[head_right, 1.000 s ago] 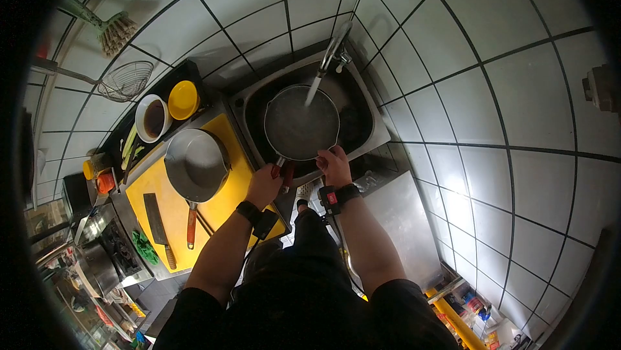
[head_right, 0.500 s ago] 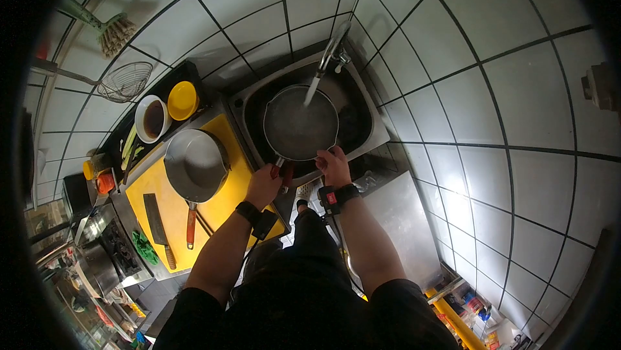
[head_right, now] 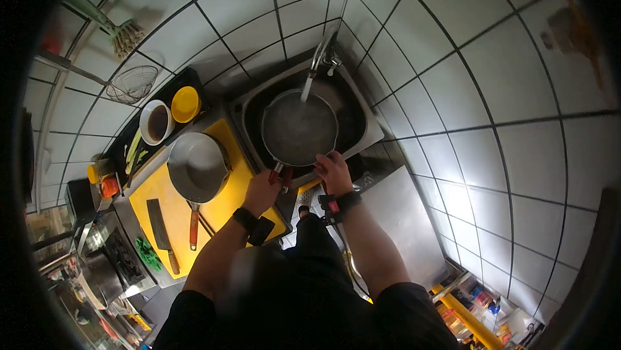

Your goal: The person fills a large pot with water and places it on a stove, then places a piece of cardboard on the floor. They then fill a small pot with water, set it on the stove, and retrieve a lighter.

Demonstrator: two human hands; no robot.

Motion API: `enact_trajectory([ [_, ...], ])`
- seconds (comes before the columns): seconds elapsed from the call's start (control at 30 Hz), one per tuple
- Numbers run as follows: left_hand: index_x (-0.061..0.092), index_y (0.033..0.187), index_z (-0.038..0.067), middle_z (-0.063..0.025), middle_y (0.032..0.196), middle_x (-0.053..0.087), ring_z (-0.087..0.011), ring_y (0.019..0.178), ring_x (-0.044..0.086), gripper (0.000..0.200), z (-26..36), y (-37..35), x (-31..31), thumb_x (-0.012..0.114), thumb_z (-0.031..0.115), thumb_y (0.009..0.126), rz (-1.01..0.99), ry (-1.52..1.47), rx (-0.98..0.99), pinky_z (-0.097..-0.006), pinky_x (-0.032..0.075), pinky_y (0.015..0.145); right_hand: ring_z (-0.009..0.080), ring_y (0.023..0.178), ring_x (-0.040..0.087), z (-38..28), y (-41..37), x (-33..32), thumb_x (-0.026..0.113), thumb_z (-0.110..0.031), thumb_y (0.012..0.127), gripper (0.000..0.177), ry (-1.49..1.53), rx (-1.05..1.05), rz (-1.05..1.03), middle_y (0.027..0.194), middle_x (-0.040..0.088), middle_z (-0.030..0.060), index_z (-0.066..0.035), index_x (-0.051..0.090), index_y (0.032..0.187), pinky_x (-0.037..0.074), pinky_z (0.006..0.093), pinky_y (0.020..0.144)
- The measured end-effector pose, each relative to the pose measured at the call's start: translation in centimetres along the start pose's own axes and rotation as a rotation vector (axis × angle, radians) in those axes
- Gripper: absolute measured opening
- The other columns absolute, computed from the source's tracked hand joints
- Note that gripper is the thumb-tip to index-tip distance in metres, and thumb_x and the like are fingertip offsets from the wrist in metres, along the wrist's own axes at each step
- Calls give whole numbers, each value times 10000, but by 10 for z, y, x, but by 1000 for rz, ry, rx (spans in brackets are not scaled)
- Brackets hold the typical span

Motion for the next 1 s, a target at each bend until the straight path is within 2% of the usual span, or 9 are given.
enact_trajectory([
  [0.17,627,994,20,-230,929,671,-424,917,637,253,4,-20,-8,619,192,809,-11,-20,64,-479,505,776,233,1099,619,-24,-69,5,588,-224,963,483,-3,78,-37,1249,577,106,-68,426,1390,513,330,853],
  [0.27,609,931,0,-224,886,658,-412,876,644,228,2,-26,-14,640,196,820,25,-11,121,-443,504,745,260,1154,601,-26,-141,-12,559,-241,978,534,-14,44,-99,1309,562,125,-59,370,1443,500,347,886],
  [0.33,605,913,0,-219,864,654,-404,846,642,214,-2,-30,-19,639,185,811,11,33,126,-445,499,729,265,1157,601,-13,-198,-29,526,-317,996,505,-23,-48,-176,1287,588,145,-18,432,1392,503,342,872],
  [0.43,634,942,4,-241,922,670,-424,909,638,218,-13,-33,-25,614,184,821,-49,83,164,-478,501,778,268,1168,588,24,-298,-50,515,-274,996,471,-163,-76,45,1312,576,147,-18,447,1386,494,352,875],
  [0.57,635,951,0,-244,919,665,-426,911,634,217,-18,-47,-33,610,176,827,-106,179,287,-478,497,777,258,1150,587,118,-423,-74,559,-327,965,497,99,-114,277,1299,588,136,-31,489,1359,464,372,881],
  [0.67,635,967,-4,-242,909,662,-430,905,629,223,-23,-53,-35,611,168,827,-135,224,348,-482,491,768,276,1113,617,201,-497,-81,655,-418,891,606,189,-139,529,1230,621,136,-39,499,1337,508,351,780],
  [0.9,575,867,-21,-259,800,603,-447,796,588,154,-22,-103,-26,569,115,794,-262,292,453,-455,453,677,326,1070,634,406,-607,-83,637,-392,902,575,466,-125,895,1227,609,170,-39,492,1332,513,349,704],
  [0.93,565,862,-10,-206,716,591,-369,699,602,123,-26,-107,-22,551,98,806,-251,353,621,-429,447,628,316,1086,629,433,-618,-82,633,-396,907,573,535,-160,896,1230,609,165,-39,489,1331,501,353,739],
  [1.0,529,818,31,-47,631,506,-130,581,499,27,-25,-131,-14,537,56,822,-393,213,552,-341,410,527,300,1109,621,458,-638,-64,618,-376,926,551,580,-178,977,1240,608,157,-37,482,1339,480,357,784],
])
Point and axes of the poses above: each hand's wrist, its own y-axis towards the middle knuckle, its own x-axis out of the palm, z = x × y, the point moved 2 cm from there along y, towards the middle knuckle
